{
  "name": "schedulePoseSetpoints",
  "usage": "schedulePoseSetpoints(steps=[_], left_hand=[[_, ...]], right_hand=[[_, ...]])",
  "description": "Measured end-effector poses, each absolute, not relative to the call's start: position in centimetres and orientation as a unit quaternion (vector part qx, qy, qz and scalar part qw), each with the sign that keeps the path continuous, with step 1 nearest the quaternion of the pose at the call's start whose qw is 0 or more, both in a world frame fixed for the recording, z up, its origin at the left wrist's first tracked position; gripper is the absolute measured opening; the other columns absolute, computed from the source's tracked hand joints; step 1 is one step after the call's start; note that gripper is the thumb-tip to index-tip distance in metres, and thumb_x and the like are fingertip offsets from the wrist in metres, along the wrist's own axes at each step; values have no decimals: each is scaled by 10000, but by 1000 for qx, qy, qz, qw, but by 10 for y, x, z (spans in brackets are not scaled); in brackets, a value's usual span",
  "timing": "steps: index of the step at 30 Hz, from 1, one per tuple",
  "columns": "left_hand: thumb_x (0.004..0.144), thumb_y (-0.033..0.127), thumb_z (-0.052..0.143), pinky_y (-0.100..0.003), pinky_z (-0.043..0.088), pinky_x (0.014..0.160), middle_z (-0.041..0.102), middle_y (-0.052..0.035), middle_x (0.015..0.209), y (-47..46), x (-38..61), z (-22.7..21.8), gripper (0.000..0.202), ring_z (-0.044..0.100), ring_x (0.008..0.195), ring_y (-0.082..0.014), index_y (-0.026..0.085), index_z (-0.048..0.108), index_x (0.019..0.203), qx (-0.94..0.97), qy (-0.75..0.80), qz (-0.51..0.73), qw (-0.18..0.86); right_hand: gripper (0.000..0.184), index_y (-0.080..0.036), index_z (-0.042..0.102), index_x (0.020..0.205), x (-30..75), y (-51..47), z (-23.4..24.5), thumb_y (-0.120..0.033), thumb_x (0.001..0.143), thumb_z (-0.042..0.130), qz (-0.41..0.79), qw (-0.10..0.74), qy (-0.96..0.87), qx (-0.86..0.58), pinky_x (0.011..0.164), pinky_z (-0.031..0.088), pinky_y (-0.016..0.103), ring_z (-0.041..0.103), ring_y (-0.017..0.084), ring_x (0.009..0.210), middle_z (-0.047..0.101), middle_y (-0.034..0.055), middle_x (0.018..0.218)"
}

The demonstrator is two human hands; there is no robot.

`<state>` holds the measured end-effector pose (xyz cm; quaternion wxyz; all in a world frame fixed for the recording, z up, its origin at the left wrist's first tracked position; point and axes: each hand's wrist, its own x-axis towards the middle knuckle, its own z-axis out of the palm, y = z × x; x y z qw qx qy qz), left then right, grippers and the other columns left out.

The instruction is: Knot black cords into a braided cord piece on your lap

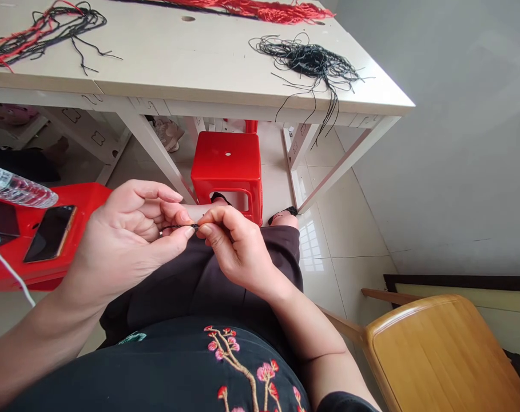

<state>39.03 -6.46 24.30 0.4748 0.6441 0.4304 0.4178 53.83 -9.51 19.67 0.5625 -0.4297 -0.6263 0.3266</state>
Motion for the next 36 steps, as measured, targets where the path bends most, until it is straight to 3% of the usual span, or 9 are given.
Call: schedulePoseSetpoints(steps=[19,31,36], left_hand=[[668,102,662,-227,521,665,609,18,758,-62,386,241,259,622,709,-110,209,564,882,631,397,415,522],[683,114,664,-188,514,590,611,36,679,-65,392,243,168,608,625,-87,205,555,775,614,405,450,506],[670,125,682,-196,517,562,619,37,646,-61,391,245,183,605,594,-92,197,559,786,597,395,445,538]], right_hand=[[29,-200,605,855,534,-101,200,-201,826,609,337,607,-574,-434,584,521,225,606,94,636,635,-10,746],[191,-221,538,749,522,-96,199,-108,705,686,505,722,-345,-324,650,476,198,548,65,662,562,-55,703],[181,-222,555,771,523,-93,200,-121,704,689,572,698,-313,-295,586,439,187,497,54,576,546,-63,635]])
